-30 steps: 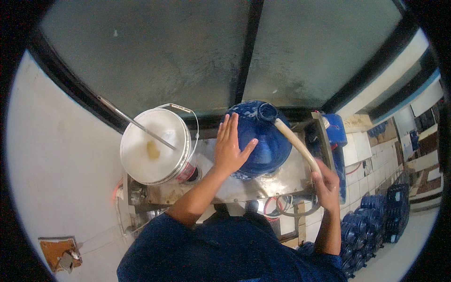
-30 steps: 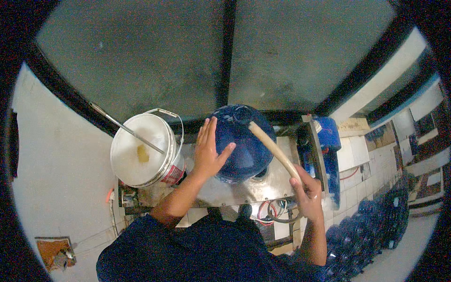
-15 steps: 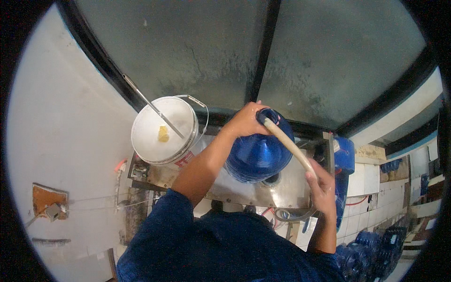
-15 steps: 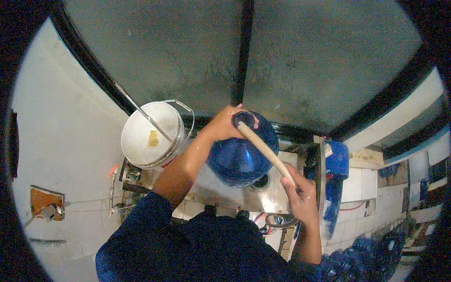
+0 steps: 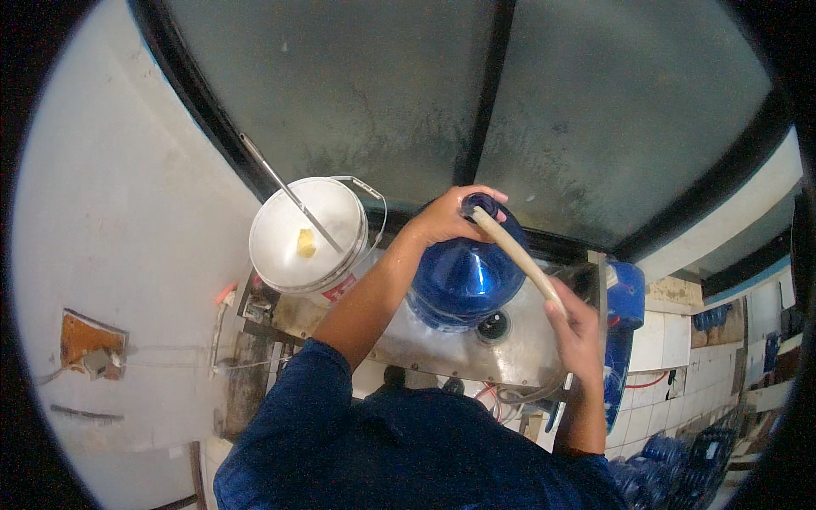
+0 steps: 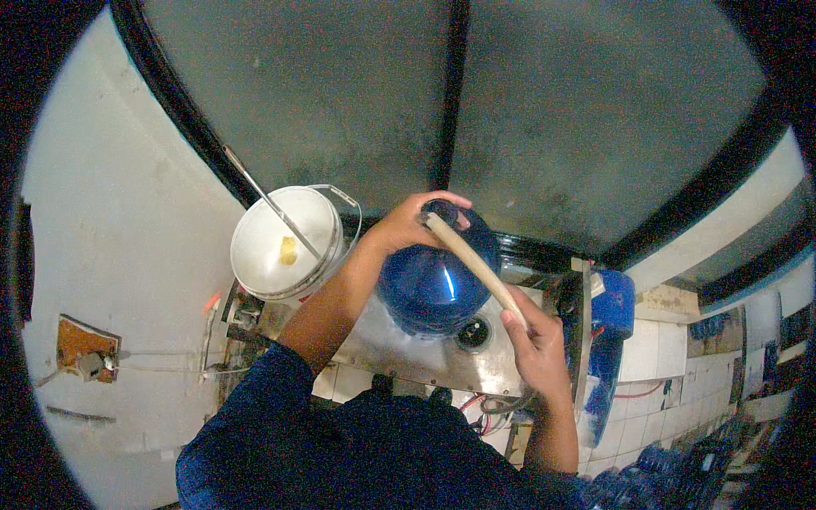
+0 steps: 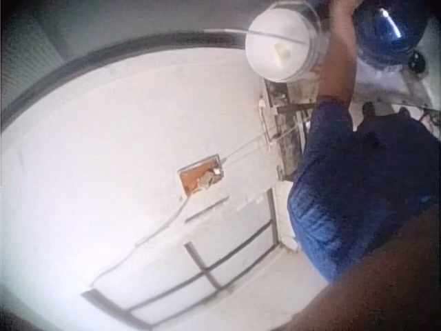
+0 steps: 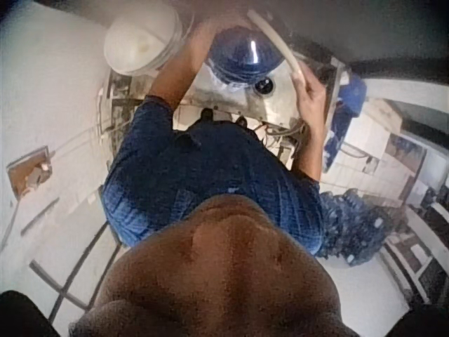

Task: The person scrubs a large blue water dispenser bottle with a soapy sponge, rinses it with a hose, and places it on a rack with other bottles. The person repeats this process for a second bottle.

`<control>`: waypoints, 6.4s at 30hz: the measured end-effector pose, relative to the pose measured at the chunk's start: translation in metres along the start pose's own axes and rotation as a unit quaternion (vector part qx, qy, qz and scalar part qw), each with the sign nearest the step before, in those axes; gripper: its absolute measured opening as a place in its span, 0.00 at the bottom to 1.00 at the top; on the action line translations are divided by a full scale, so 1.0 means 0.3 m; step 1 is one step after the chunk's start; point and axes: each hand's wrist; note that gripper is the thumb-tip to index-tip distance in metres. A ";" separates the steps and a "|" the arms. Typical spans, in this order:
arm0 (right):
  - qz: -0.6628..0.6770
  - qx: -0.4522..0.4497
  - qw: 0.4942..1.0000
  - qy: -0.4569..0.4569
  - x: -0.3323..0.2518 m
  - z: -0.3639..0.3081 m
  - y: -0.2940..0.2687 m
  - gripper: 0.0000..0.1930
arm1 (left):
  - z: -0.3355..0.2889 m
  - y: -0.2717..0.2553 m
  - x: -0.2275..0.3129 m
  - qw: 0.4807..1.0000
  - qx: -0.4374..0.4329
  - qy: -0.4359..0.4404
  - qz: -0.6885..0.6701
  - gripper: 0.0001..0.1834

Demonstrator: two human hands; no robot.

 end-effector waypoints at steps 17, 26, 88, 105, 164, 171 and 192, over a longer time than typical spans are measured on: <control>-0.001 0.026 1.000 -0.016 -0.033 0.012 0.063 0.20 | 0.023 -0.006 0.002 0.998 -0.027 0.064 -0.003 0.32; 0.010 0.027 0.999 -0.014 -0.028 0.005 0.085 0.19 | -0.024 0.144 0.022 0.940 0.260 0.124 0.184 0.31; 0.141 -0.015 0.988 0.066 0.008 -0.159 0.058 0.21 | -0.004 0.053 -0.064 0.972 0.191 0.037 0.129 0.48; 0.118 0.033 0.975 0.183 0.205 -0.143 0.080 0.20 | -0.383 0.004 -0.059 0.784 0.200 -0.030 0.587 0.56; 0.080 -0.069 0.977 0.183 0.336 -0.163 0.054 0.20 | -1.115 -0.070 -0.553 0.912 0.341 -0.225 0.028 0.31; 0.094 -0.134 0.970 0.181 0.309 -0.140 0.196 0.22 | -0.789 -0.187 -0.685 0.909 0.126 -0.219 0.331 0.40; 0.019 0.035 0.977 0.210 0.419 -0.236 -0.006 0.20 | -0.527 -0.171 -0.688 0.921 0.078 -0.274 0.265 0.45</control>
Point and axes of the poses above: each hand's wrist, its own z-axis towards the middle knuckle, its own y-axis out of the palm, x = y × z, and after that the axes turned 3 degrees about y, right-handed
